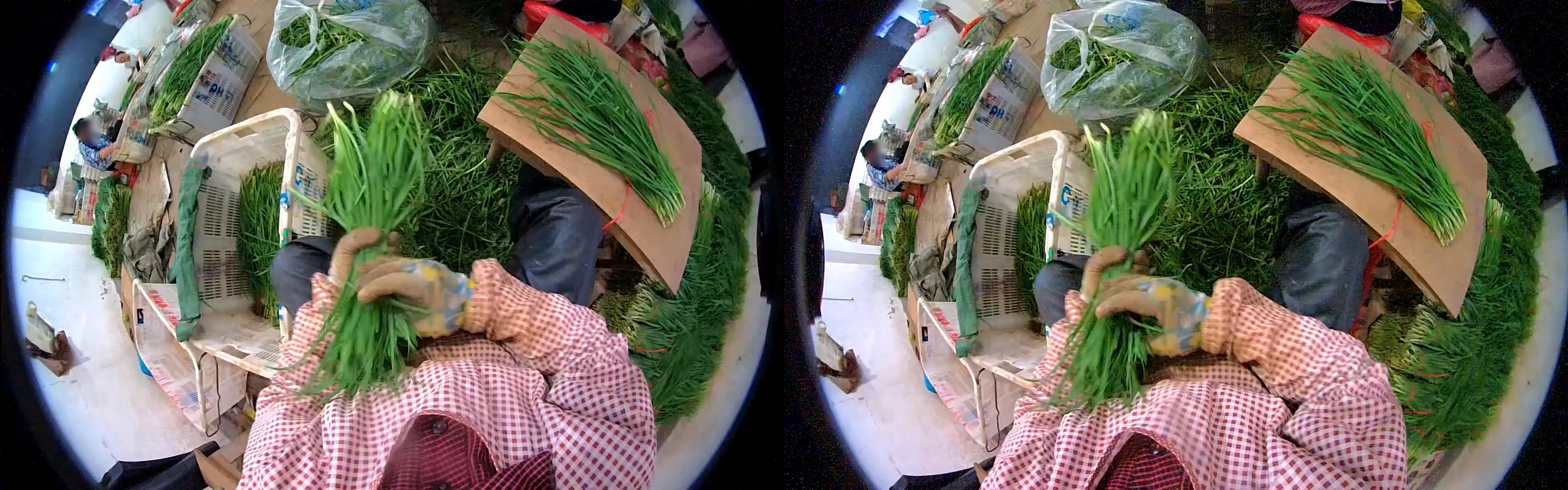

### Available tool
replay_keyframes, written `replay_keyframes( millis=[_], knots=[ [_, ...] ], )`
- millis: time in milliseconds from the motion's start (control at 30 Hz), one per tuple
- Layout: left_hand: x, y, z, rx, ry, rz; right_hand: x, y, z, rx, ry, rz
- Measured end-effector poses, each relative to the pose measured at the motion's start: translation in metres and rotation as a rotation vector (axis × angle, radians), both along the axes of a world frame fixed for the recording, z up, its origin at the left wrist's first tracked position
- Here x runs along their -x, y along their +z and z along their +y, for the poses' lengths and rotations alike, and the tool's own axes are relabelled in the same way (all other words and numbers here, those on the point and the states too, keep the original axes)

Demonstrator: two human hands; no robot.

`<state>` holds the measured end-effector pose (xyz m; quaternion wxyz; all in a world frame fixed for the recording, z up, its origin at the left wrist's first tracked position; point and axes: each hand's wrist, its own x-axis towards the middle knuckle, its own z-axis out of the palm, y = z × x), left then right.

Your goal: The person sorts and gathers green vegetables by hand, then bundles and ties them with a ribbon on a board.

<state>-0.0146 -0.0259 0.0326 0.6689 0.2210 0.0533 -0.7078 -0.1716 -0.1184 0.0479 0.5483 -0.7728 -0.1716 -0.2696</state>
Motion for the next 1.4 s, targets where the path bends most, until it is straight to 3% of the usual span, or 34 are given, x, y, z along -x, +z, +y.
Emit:
replay_keyframes(
  millis=[33,67,100,133,167,200,300,333,400,467,567,767,1100,1233,1400],
  knots=[
    [0.002,0.029,-0.001,-0.245,0.064,-0.317,0.012,0.009,-0.003,-0.139,-0.064,0.092],
    [-0.003,0.045,0.002,-0.240,0.048,-0.356,0.024,0.018,-0.006,-0.292,-0.127,0.172],
    [-0.012,0.058,0.007,-0.239,0.028,-0.398,0.020,0.000,-0.018,-0.243,-0.324,0.307],
    [-0.021,0.073,0.006,-0.260,0.053,-0.613,0.006,-0.020,-0.027,-0.380,-0.604,0.495],
    [-0.035,0.072,0.007,-0.134,0.042,-0.555,-0.009,-0.036,-0.045,-0.764,-0.709,0.646],
    [-0.049,0.071,0.005,-0.074,0.060,-0.547,-0.021,-0.038,-0.066,-0.979,-0.918,0.695],
    [-0.060,0.086,-0.004,-0.074,0.094,-0.440,-0.020,-0.064,-0.107,-1.157,-1.197,1.250],
    [-0.063,0.074,-0.008,0.000,0.186,-0.527,-0.018,-0.077,-0.117,-1.197,-1.239,1.417],
    [-0.082,0.053,-0.011,-0.028,0.152,-0.426,-0.004,-0.164,-0.103,-1.300,-1.395,1.291],
    [-0.102,0.032,-0.013,-0.057,0.116,-0.283,0.019,-0.247,-0.085,-1.770,-1.561,1.006],
    [-0.113,0.012,-0.010,-0.108,0.088,-0.208,0.039,-0.314,-0.075,-1.921,-1.615,0.907],
    [-0.119,-0.008,-0.002,-0.163,0.055,-0.186,0.051,-0.354,-0.075,-1.942,-1.574,0.832],
    [-0.104,0.002,-0.005,-0.083,0.078,-0.291,-0.001,-0.307,-0.074,-1.758,-1.209,0.566],
    [-0.099,0.012,-0.005,-0.044,0.097,-0.334,-0.047,-0.281,-0.090,-1.538,-1.013,0.313],
    [-0.099,0.012,-0.006,-0.019,0.115,-0.342,-0.105,-0.256,-0.114,-1.013,-0.798,-0.194]
  ],
)
